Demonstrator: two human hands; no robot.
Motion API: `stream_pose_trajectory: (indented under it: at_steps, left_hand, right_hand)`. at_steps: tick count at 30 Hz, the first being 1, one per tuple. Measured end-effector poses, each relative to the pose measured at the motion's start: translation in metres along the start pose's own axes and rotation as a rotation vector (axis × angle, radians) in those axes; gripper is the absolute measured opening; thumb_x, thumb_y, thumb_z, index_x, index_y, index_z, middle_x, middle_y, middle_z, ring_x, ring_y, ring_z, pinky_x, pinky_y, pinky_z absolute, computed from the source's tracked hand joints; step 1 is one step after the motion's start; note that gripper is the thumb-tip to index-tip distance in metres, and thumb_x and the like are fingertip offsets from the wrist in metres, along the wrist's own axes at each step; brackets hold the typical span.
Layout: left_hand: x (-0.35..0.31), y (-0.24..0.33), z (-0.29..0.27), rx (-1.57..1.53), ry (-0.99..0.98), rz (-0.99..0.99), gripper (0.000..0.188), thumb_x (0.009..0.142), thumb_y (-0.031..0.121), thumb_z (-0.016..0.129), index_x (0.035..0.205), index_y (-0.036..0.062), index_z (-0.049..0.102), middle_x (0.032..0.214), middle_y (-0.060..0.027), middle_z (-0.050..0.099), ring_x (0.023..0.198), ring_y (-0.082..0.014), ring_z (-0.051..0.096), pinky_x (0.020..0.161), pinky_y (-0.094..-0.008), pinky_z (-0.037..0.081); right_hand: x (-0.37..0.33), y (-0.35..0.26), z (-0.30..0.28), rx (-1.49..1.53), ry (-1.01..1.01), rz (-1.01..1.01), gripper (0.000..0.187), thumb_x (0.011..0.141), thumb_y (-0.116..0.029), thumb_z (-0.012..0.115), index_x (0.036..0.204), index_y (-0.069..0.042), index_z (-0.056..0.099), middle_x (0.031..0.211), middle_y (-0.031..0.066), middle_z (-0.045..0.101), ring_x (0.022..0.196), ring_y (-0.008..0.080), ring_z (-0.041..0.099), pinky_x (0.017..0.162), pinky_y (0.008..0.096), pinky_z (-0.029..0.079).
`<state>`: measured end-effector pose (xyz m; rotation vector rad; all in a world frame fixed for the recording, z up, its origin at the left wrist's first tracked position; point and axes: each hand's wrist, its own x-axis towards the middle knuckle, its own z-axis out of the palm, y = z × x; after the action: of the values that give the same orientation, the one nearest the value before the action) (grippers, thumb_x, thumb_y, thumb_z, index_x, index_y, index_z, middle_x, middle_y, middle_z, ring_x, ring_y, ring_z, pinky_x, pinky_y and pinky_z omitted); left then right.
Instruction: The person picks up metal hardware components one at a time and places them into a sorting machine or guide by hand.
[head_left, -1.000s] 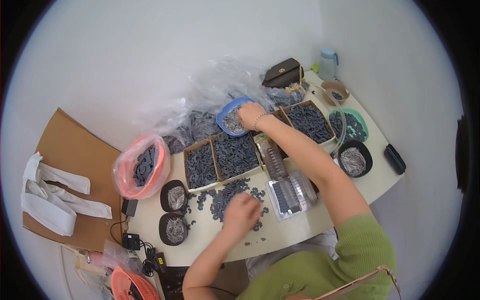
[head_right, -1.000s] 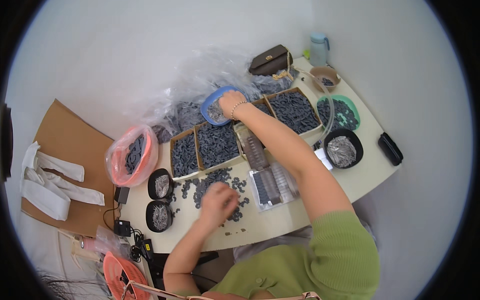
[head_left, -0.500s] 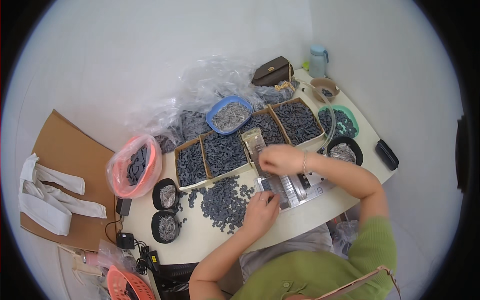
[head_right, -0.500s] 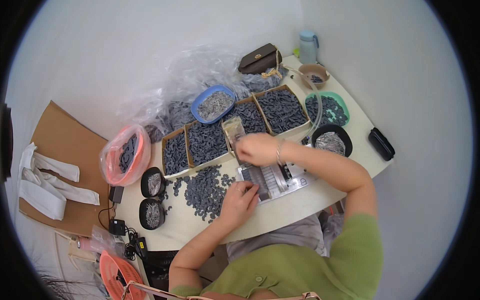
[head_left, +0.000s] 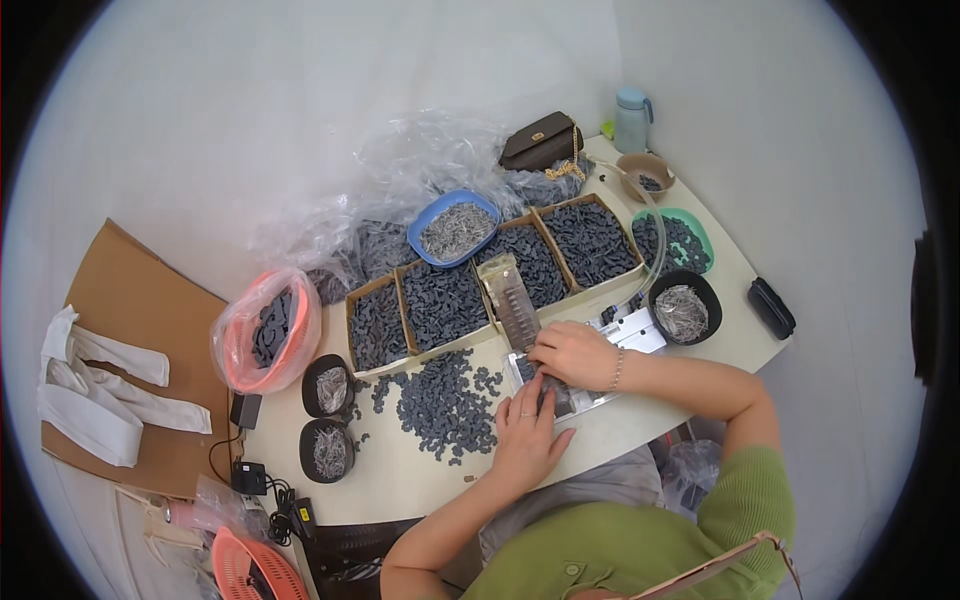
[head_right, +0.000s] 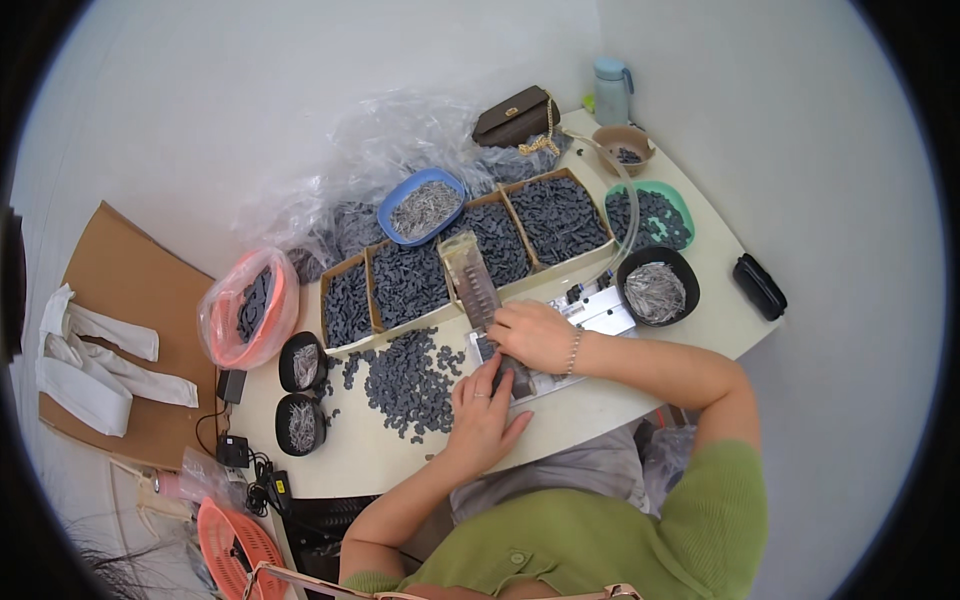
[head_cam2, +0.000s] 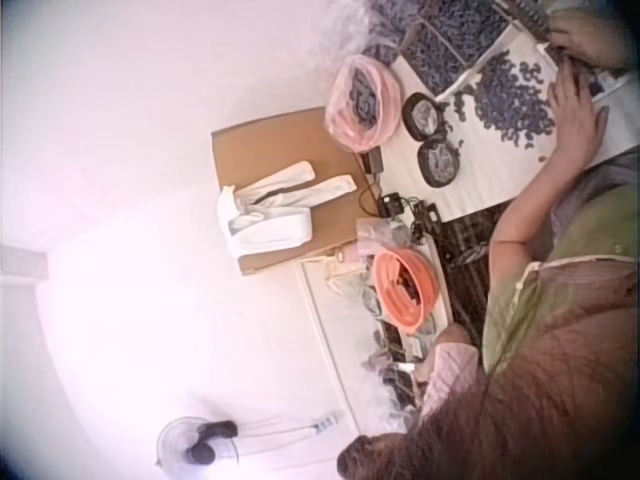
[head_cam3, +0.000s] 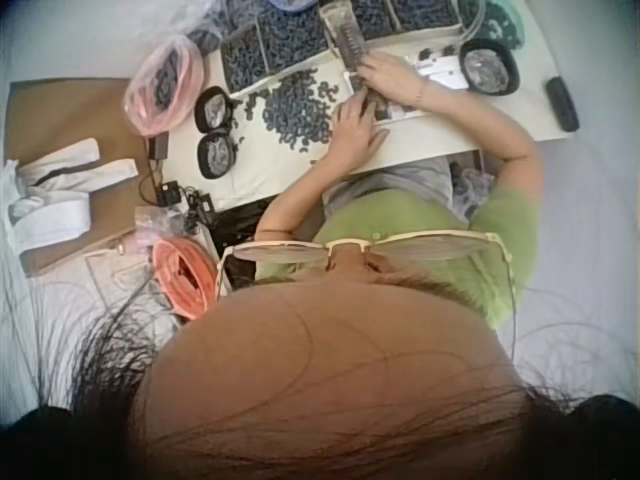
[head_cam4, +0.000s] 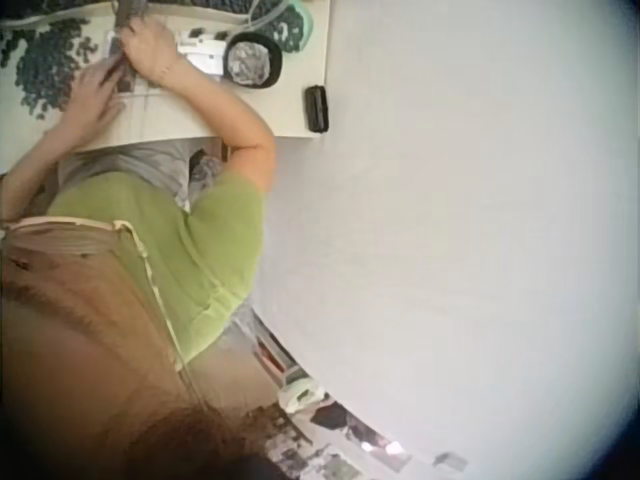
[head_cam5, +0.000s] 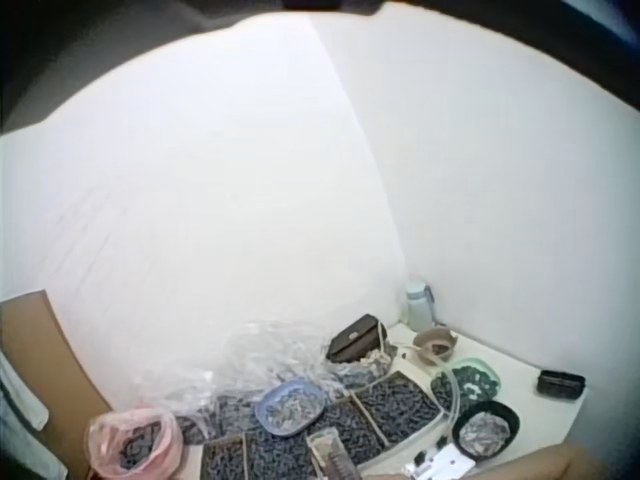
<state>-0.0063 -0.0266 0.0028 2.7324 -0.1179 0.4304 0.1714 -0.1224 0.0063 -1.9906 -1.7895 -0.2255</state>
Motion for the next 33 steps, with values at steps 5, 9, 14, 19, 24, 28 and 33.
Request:
stream_pose_trajectory:
  at_steps: [5, 9, 14, 19, 24, 28, 33]
  left_hand:
    - [0.005, -0.020, -0.007, -0.016, 0.003, -0.076, 0.065, 0.081, 0.030, 0.068, 0.129, -0.0064, 0.045, 0.139, -0.0244, 0.036, 0.126, -0.0386, 0.036, 0.104, -0.0481, 0.025]
    - [0.018, -0.034, -0.002, 0.028, -0.003, -0.054, 0.065, 0.083, 0.031, 0.065, 0.131, -0.0061, 0.044, 0.139, -0.0243, 0.034, 0.127, -0.0388, 0.034, 0.105, -0.0485, 0.025]
    - [0.027, -0.033, -0.004, 0.033, -0.022, -0.053, 0.063, 0.085, 0.032, 0.064, 0.132, -0.0051, 0.044, 0.138, -0.0244, 0.036, 0.127, -0.0383, 0.034, 0.104, -0.0507, 0.026]
    - [0.032, -0.035, -0.008, 0.031, 0.011, -0.009, 0.065, 0.084, 0.033, 0.065, 0.132, -0.0052, 0.044, 0.135, -0.0236, 0.039, 0.126, -0.0371, 0.036, 0.102, -0.0507, 0.028]
    - [0.029, -0.038, -0.001, 0.084, 0.001, 0.046, 0.066, 0.082, 0.034, 0.066, 0.130, -0.0057, 0.046, 0.138, -0.0234, 0.037, 0.127, -0.0377, 0.036, 0.103, -0.0503, 0.028]
    - [0.019, -0.031, -0.002, 0.063, -0.035, 0.048, 0.066, 0.081, 0.034, 0.067, 0.130, -0.0058, 0.047, 0.139, -0.0237, 0.036, 0.128, -0.0380, 0.036, 0.103, -0.0503, 0.027]
    - [0.005, -0.018, -0.011, -0.037, -0.054, 0.028, 0.065, 0.081, 0.033, 0.067, 0.130, -0.0040, 0.046, 0.140, -0.0235, 0.035, 0.128, -0.0393, 0.034, 0.103, -0.0501, 0.027]
  right_hand:
    - [-0.018, -0.003, -0.017, -0.061, 0.052, 0.052, 0.028, 0.074, -0.016, 0.064, 0.100, -0.007, 0.066, 0.097, 0.0063, 0.058, 0.096, 0.0241, 0.054, 0.083, 0.0369, 0.042]
    - [-0.027, -0.017, -0.013, -0.151, 0.103, 0.014, 0.031, 0.074, -0.015, 0.063, 0.103, -0.005, 0.066, 0.103, 0.0075, 0.059, 0.099, 0.0233, 0.054, 0.084, 0.0361, 0.042]
    - [-0.025, -0.020, -0.012, -0.153, 0.092, 0.027, 0.032, 0.075, -0.015, 0.061, 0.104, -0.003, 0.065, 0.106, 0.0082, 0.060, 0.100, 0.0232, 0.054, 0.084, 0.0357, 0.042]
    - [-0.023, -0.016, -0.014, -0.139, 0.050, 0.030, 0.032, 0.077, -0.014, 0.057, 0.105, -0.002, 0.064, 0.106, 0.0089, 0.059, 0.099, 0.0232, 0.054, 0.083, 0.0352, 0.042]
    - [-0.022, -0.019, -0.008, -0.229, 0.048, 0.003, 0.034, 0.079, -0.015, 0.054, 0.108, 0.000, 0.062, 0.107, 0.0101, 0.059, 0.098, 0.0236, 0.054, 0.083, 0.0348, 0.041]
    - [-0.029, -0.026, -0.012, -0.204, 0.014, 0.002, 0.037, 0.078, -0.015, 0.054, 0.111, 0.001, 0.061, 0.110, 0.0106, 0.058, 0.099, 0.0232, 0.054, 0.084, 0.0344, 0.041]
    - [-0.042, -0.036, -0.018, -0.195, 0.000, -0.019, 0.038, 0.077, -0.015, 0.055, 0.111, 0.001, 0.061, 0.115, 0.0110, 0.058, 0.102, 0.0226, 0.055, 0.085, 0.0340, 0.042]
